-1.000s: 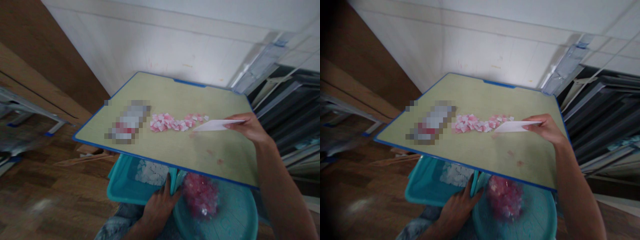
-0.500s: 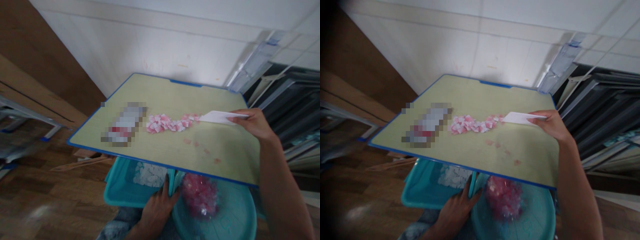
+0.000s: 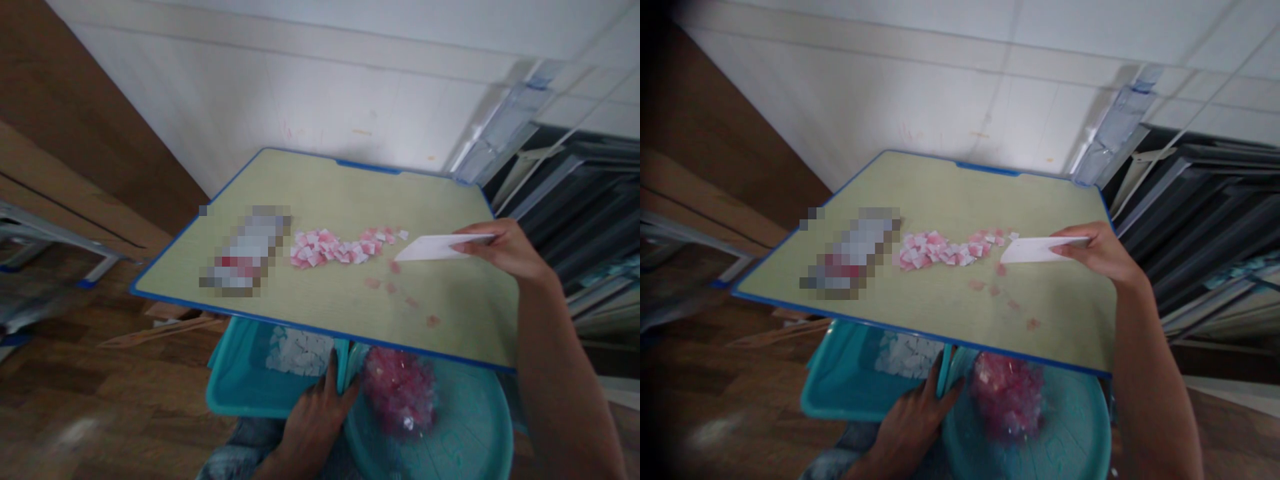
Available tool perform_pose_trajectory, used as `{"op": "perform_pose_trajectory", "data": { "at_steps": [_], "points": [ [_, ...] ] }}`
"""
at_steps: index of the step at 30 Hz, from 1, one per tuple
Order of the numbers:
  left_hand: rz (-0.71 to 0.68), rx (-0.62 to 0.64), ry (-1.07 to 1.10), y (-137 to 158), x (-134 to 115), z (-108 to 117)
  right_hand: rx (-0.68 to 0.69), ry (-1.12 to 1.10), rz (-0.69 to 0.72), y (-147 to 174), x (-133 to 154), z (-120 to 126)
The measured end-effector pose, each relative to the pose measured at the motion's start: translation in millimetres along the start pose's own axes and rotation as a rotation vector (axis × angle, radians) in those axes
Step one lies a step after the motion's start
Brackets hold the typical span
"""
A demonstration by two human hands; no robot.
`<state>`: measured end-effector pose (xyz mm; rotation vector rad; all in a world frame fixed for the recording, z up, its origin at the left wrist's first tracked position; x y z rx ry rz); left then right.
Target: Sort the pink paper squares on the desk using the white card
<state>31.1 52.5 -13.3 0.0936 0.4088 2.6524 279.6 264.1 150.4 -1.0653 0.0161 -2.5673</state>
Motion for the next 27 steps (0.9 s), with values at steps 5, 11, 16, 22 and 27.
{"op": "perform_pose_trajectory", "data": {
  "at_steps": [5, 11, 16, 22, 27],
  "points": [
    [-0.003, 0.012, 0.009, -1, 0, 1, -0.138, 0.01, -0.009, -3, -2, 0],
    [0.009, 0.006, 0.002, -1, 0, 4, 0.007, -0.032, 0.0, -3, 3, -10],
    [0.007, 0.029, 0.0, -1, 0, 2, -0.058, -0.031, 0.021, -6, 5, -12],
    [0.01, 0.01, -0.003, -1, 0, 1, 0.158, -0.046, 0.034, -4, 9, -25],
    [0.002, 0.0, -0.003, -1, 0, 2, 0.076, -0.036, 0.047, -5, 11, -22]
  ]
}}
Point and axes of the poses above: each hand's wrist, its own y-axis away from the middle knuckle, its own z-axis out of the back of the hand, x = y × z, the point moved 6 cm from there along -y, towards the middle knuckle, and after that the axes turned 2 degrees about x, right-handed, at the moved point
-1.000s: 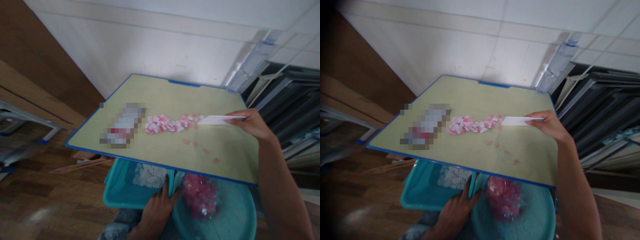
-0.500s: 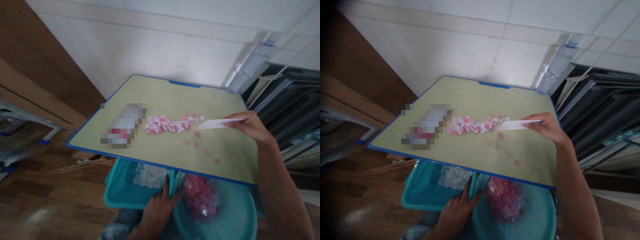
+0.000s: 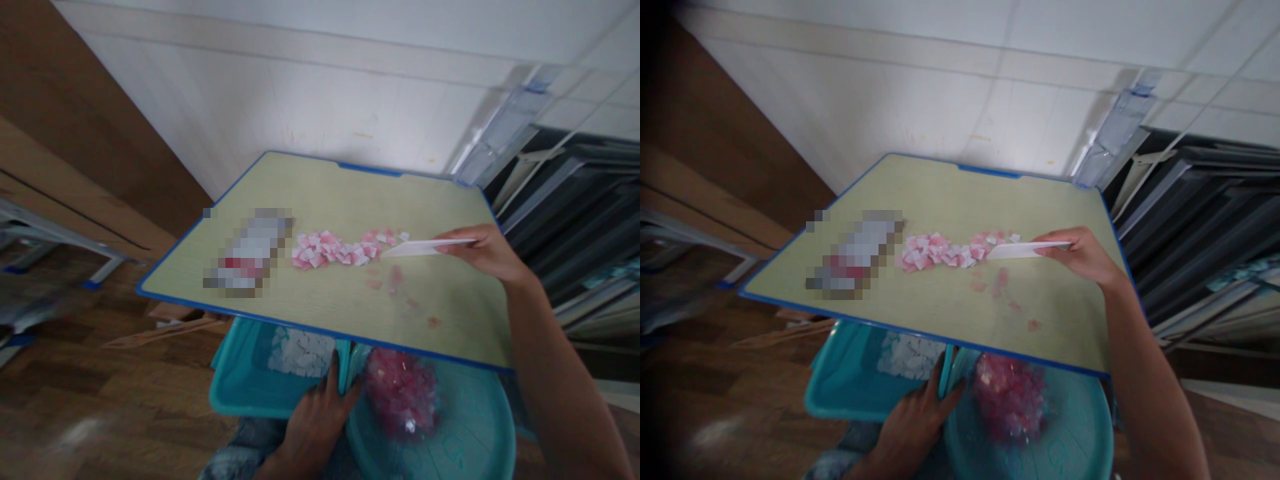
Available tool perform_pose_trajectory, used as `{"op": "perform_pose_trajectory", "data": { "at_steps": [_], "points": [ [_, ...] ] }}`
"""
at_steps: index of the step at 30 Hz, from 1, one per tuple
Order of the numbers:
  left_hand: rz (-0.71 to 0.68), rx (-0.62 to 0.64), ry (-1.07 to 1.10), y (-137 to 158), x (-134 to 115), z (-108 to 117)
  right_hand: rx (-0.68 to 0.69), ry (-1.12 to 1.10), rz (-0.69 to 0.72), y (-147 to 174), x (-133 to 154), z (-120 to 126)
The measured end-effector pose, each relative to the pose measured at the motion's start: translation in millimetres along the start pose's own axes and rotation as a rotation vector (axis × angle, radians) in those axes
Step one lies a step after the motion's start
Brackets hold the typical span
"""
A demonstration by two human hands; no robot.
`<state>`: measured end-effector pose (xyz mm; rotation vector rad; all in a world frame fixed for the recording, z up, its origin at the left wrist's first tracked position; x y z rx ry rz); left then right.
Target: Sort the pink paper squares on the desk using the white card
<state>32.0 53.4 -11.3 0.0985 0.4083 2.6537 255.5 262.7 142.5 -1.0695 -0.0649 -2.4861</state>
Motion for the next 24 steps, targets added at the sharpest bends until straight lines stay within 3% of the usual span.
{"op": "perform_pose_trajectory", "data": {
  "at_steps": [4, 9, 14, 20, 24],
  "points": [
    [0.007, 0.004, -0.005, 0, 0, 0, 0.009, -0.001, 0.005, -2, 2, -5],
    [0.003, 0.005, 0.002, 1, 1, 0, 0.13, -0.031, 0.032, 2, 8, -10],
    [0.002, -0.001, 0.004, 0, 1, 0, 0.014, -0.028, 0.031, 0, 7, -6],
    [0.004, -0.014, 0.002, 0, 1, -1, 0.162, -0.044, 0.068, 2, 13, -13],
    [0.0, -0.027, 0.006, 0, 1, -3, 0.098, -0.057, 0.079, 2, 17, -10]
  ]
}}
Point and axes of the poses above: each hand's wrist, its own y-axis away from the middle knuckle, its own z-axis out of the back of the hand, x = y × z, the point moved 6 cm from there along -y, towards the middle knuckle, and after that the axes turned 2 degrees about x, right-handed, at the moved point
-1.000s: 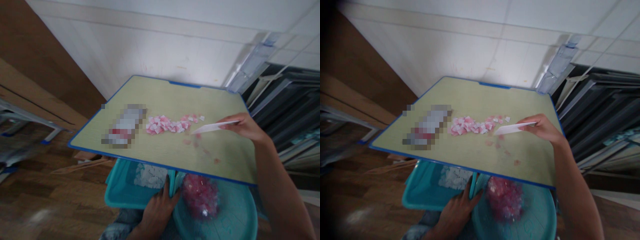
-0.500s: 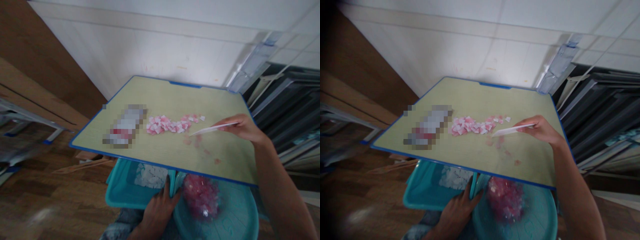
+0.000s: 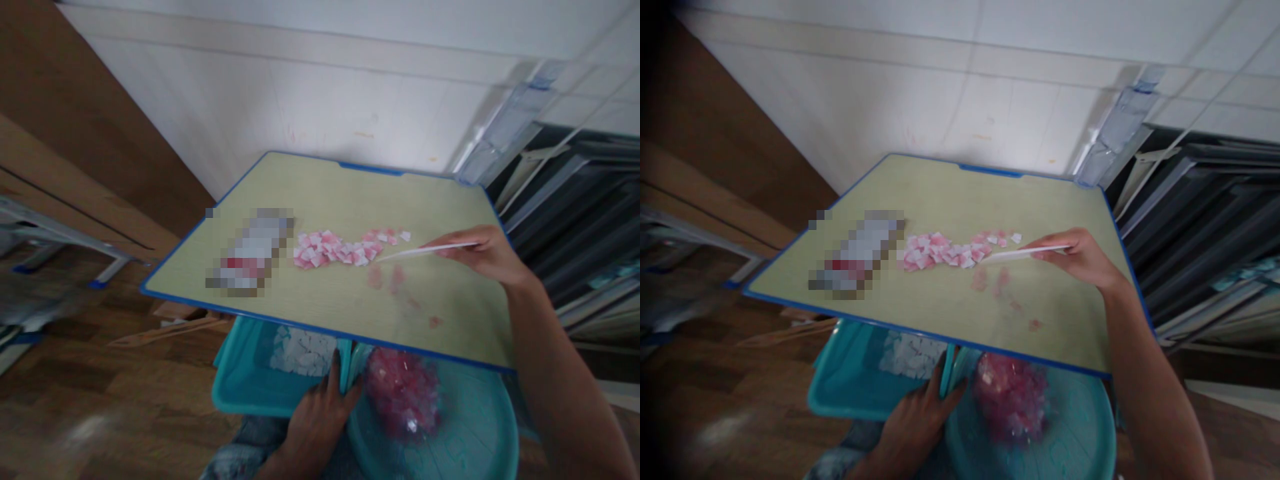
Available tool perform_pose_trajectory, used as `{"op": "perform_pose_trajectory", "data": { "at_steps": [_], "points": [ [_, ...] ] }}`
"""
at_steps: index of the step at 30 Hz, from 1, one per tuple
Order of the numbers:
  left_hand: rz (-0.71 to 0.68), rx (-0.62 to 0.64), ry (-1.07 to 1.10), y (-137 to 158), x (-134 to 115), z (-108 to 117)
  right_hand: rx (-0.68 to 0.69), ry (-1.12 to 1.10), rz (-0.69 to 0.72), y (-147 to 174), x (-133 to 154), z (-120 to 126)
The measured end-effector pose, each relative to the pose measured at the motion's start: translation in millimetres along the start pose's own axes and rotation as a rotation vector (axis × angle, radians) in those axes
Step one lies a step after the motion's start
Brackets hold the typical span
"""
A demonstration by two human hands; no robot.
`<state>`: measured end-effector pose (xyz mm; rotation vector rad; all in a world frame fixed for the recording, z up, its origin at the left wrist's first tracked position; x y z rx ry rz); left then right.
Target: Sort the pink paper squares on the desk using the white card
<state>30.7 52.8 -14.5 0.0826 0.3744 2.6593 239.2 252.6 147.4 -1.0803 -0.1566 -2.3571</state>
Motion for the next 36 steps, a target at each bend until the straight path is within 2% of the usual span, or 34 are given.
{"op": "perform_pose_trajectory", "data": {
  "at_steps": [6, 13, 19, 23, 25, 31, 36],
  "points": [
    [0.007, -0.006, -0.01, 1, 0, 0, 0.135, 0.007, 0.011, 0, 5, -9],
    [0.009, -0.026, -0.021, 1, 0, 3, 0.042, -0.038, -0.038, -2, -5, -6],
    [0.003, -0.034, -0.013, 1, 0, 0, 0.23, -0.065, 0.015, -3, 2, -19],
    [0.01, -0.024, -0.01, 0, 0, 2, 0.15, -0.093, 0.041, -6, 4, -17],
    [0.008, -0.018, -0.006, 0, 0, 3, 0.145, -0.135, 0.073, -10, 7, -24],
    [0.004, 0.022, 0.011, -1, 0, 4, 0.368, -0.291, 0.245, -18, 32, -66],
    [-0.006, 0.03, 0.009, -1, -1, 4, 0.603, -0.337, 0.268, -12, 37, -68]
  ]
}}
Point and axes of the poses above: each hand's wrist, its own y-axis away from the middle knuckle, its own z-axis out of the back of the hand, x = y × z, the point moved 6 cm from there along -y, towards the middle knuckle, and after that the axes turned 2 degrees about x, right-handed, at the moved point
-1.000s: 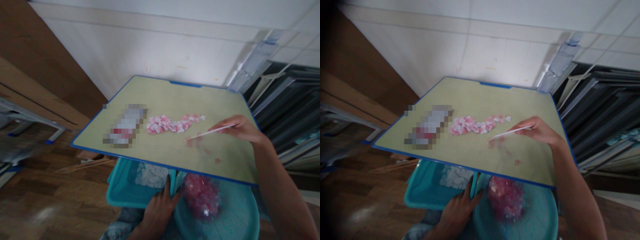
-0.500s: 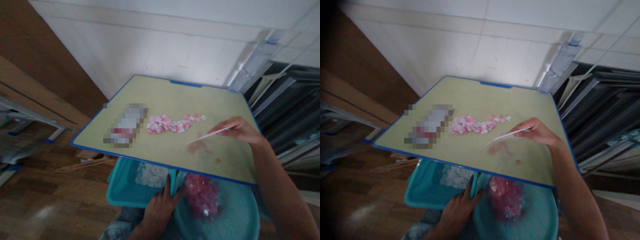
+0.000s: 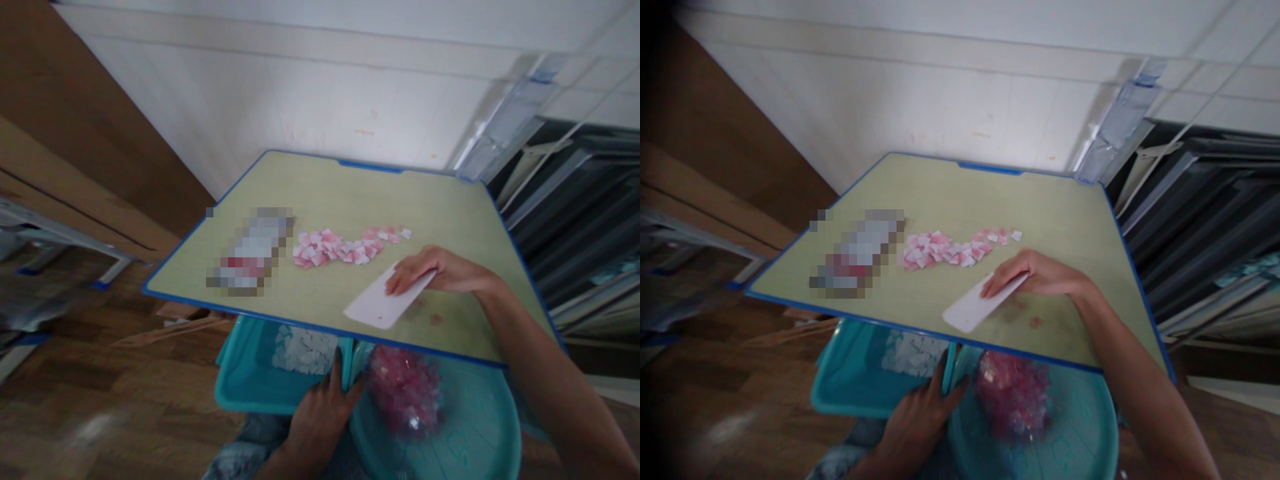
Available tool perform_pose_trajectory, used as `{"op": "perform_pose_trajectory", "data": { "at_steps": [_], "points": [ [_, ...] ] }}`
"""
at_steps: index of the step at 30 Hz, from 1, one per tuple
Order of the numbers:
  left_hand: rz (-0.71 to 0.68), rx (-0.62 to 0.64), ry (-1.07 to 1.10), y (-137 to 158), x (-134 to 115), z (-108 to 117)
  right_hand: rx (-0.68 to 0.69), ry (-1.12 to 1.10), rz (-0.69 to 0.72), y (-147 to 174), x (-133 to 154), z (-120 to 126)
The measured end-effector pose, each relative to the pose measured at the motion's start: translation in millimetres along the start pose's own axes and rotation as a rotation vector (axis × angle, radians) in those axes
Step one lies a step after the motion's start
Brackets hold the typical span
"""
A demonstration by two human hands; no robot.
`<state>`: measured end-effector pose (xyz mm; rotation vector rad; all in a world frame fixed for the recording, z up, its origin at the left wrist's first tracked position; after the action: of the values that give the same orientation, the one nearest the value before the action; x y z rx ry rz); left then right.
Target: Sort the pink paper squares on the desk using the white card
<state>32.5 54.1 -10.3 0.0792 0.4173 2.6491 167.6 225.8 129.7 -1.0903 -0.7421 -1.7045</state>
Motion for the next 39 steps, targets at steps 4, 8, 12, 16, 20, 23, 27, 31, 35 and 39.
{"op": "perform_pose_trajectory", "data": {
  "at_steps": [4, 8, 12, 16, 20, 23, 27, 31, 35, 39],
  "points": [
    [0.006, -0.016, 0.0, 0, 1, -1, 0.107, 0.034, -0.082, 22, 1, 7],
    [0.0, -0.001, 0.016, 0, 2, -5, 0.021, 0.001, -0.068, 39, 3, 18],
    [-0.003, 0.003, 0.023, 0, 2, -8, -0.303, 0.063, -0.164, 48, -4, 42],
    [-0.008, 0.01, 0.011, 0, 2, -10, -0.472, 0.191, -0.327, 56, -18, 59],
    [0.002, 0.014, 0.0, 0, 2, -10, -0.476, 0.228, -0.372, 61, -25, 64],
    [0.005, 0.012, 0.0, -1, 3, -10, -0.355, 0.204, -0.357, 62, -21, 57],
    [-0.005, 0.018, 0.01, -1, 2, -12, -0.463, 0.226, -0.341, 66, -14, 60],
    [-0.005, 0.027, 0.007, -1, 3, -12, -0.74, 0.274, -0.333, 70, -11, 69],
    [-0.003, 0.025, 0.018, -1, 3, -10, -0.623, 0.362, -0.271, 63, -7, 63],
    [0.001, 0.008, 0.021, -1, 3, -10, -0.471, 0.393, -0.249, 60, -2, 57]
  ]
}}
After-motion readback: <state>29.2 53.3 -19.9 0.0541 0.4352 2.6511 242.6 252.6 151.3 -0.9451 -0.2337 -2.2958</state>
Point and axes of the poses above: each hand's wrist, its own y-axis away from the middle knuckle, its own z-axis out of the back of the hand, x = y × z, the point moved 6 cm from there along -y, towards the middle knuckle, and after that the axes turned 2 degrees about x, right-handed, at the moved point
